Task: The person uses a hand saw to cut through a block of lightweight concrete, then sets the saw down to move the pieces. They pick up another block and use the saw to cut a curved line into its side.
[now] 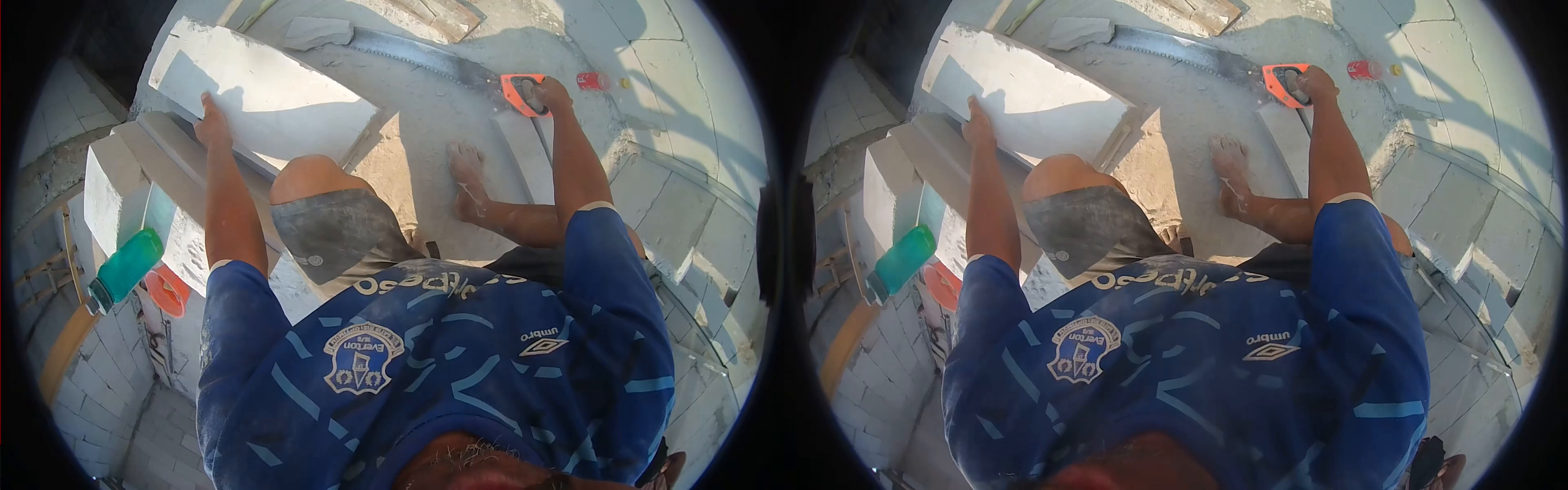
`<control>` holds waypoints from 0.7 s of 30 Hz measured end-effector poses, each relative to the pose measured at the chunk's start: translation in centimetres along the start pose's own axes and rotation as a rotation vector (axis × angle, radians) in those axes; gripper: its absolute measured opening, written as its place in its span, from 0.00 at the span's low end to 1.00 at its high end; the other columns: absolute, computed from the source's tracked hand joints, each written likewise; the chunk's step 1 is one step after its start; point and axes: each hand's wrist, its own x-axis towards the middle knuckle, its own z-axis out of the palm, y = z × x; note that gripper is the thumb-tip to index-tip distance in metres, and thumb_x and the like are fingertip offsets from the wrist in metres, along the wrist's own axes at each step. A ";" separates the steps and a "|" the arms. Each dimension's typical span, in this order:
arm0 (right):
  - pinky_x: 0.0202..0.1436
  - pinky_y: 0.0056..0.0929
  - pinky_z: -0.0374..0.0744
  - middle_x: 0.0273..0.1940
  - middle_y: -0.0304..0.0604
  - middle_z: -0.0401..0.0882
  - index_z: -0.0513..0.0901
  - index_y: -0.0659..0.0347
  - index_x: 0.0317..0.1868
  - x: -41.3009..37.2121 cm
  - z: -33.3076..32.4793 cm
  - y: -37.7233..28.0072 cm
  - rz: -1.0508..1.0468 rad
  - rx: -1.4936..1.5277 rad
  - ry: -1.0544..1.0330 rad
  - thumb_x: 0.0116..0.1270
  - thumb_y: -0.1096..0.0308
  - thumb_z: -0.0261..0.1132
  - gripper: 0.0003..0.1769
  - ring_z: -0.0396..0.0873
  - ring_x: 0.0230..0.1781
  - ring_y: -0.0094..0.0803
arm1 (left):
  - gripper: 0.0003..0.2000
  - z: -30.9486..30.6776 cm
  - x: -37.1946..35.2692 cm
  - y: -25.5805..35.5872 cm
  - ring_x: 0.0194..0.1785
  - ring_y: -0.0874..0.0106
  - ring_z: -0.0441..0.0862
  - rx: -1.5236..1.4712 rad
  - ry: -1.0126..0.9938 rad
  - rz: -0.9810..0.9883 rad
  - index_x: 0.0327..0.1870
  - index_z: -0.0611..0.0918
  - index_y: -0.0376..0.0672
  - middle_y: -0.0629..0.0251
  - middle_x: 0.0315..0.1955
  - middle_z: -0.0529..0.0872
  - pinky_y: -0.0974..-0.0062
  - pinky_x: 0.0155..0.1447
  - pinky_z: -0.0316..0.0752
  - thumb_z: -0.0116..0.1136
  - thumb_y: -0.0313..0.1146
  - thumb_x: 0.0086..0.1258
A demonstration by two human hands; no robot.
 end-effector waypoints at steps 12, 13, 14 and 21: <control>0.27 0.32 0.74 0.23 0.40 0.79 0.83 0.57 0.30 -4.8 -16.3 -2.8 -0.292 0.712 -0.438 0.62 0.63 0.71 0.09 0.76 0.20 0.30 | 0.55 -0.6 -7.3 -0.4 0.65 0.46 0.83 0.014 -0.134 -0.048 0.68 0.72 0.11 0.33 0.64 0.84 0.60 0.69 0.77 0.61 0.73 0.72; 0.26 0.32 0.74 0.24 0.42 0.81 0.83 0.59 0.29 -6.2 -18.1 -3.8 -0.263 0.738 -0.443 0.63 0.63 0.72 0.11 0.76 0.19 0.31 | 0.55 -0.5 -7.4 -0.1 0.66 0.45 0.83 0.035 -0.112 -0.009 0.68 0.72 0.12 0.33 0.64 0.83 0.60 0.69 0.77 0.60 0.73 0.73; 0.24 0.32 0.73 0.24 0.42 0.81 0.83 0.60 0.30 -7.2 -20.1 -4.6 -0.305 0.723 -0.482 0.66 0.61 0.72 0.13 0.77 0.19 0.30 | 0.54 -0.5 -7.2 -0.5 0.66 0.44 0.83 0.059 -0.089 0.025 0.69 0.71 0.13 0.33 0.64 0.83 0.60 0.70 0.77 0.59 0.73 0.73; 0.25 0.26 0.72 0.24 0.35 0.77 0.81 0.61 0.38 -12.9 -30.2 -12.6 -0.683 0.480 -0.431 0.69 0.66 0.68 0.07 0.73 0.19 0.22 | 0.53 -0.1 -6.1 -1.6 0.67 0.43 0.82 0.182 -0.069 0.052 0.70 0.70 0.17 0.33 0.63 0.83 0.57 0.70 0.77 0.56 0.73 0.75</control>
